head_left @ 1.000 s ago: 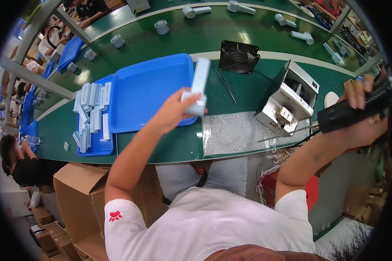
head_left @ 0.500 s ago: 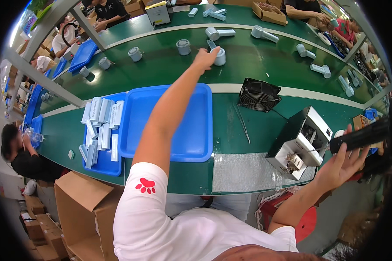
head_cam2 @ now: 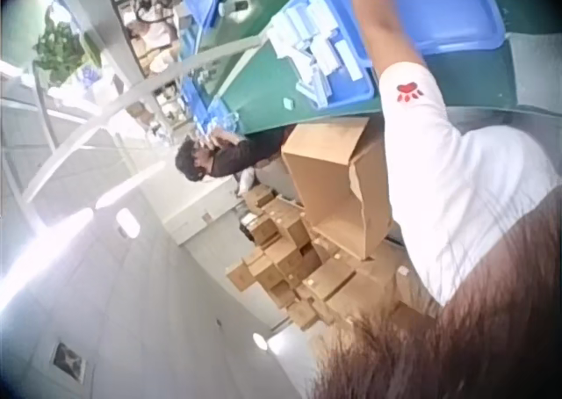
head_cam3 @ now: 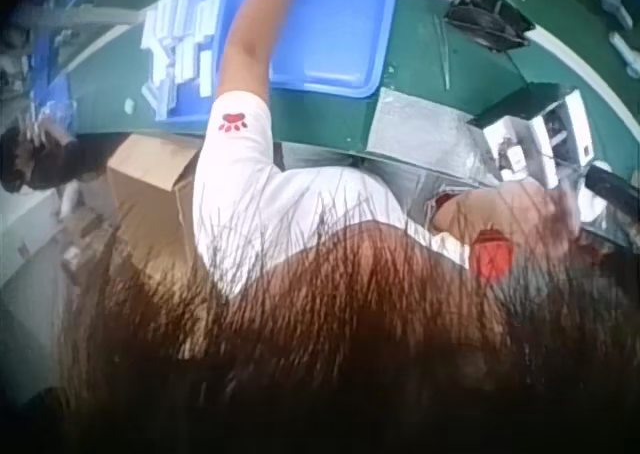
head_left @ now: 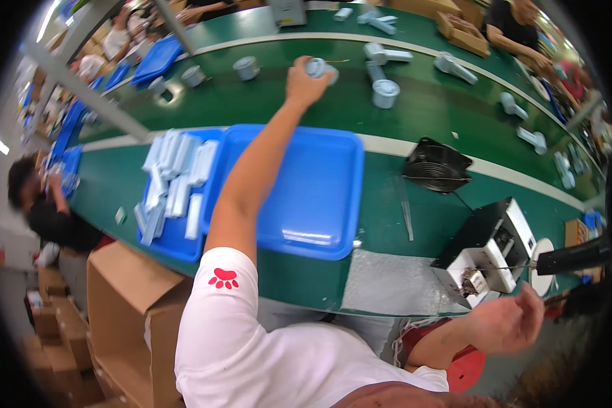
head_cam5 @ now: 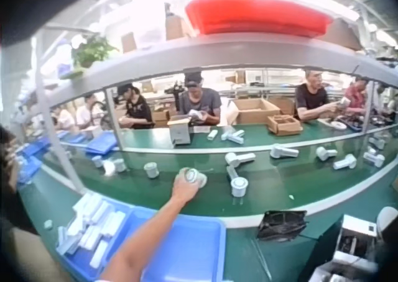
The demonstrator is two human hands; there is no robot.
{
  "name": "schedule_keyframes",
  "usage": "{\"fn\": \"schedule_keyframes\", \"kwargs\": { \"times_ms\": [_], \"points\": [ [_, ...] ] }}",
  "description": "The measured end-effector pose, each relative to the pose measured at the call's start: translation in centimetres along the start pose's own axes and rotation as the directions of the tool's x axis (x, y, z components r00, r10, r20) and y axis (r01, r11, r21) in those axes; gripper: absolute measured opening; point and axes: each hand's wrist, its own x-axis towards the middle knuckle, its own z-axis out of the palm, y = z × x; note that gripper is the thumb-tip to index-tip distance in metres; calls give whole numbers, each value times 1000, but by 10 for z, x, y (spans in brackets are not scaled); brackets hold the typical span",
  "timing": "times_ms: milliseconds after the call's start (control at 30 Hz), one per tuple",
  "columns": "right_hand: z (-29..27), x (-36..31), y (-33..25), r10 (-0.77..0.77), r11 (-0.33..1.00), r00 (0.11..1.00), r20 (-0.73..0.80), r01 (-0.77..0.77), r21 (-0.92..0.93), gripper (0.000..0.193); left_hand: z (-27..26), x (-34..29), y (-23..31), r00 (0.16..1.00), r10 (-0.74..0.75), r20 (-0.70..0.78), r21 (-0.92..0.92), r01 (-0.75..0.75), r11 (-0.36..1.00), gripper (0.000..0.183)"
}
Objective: The person inserts a cylindrical component into a light blue plastic housing and secures it using a handheld electric screwdriver. They repeat this process for multiple units, placing the finished assemblies into a blue tray on the table.
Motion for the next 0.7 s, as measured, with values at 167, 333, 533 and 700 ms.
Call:
{"fn": "schedule_keyframes", "kwargs": {
  "times_ms": [167,333,533,700],
  "points": [
    [93,-25,-68,240,825,797,555,-468,316,22,-115,-127,62,972,-156,175,-481,223,848,64],
    [183,-51,-153,-198,771,552,810,-422,476,22,-250,-272,72,961,-274,42,-722,219,656,53],
    [273,-163,-215,-524,768,320,789,-224,601,31,-337,-416,35,836,-548,29,-801,348,488,63],
    [340,-226,-242,-404,906,66,912,162,390,42,-340,-467,20,791,-590,161,-839,424,340,48]
  ]
}}
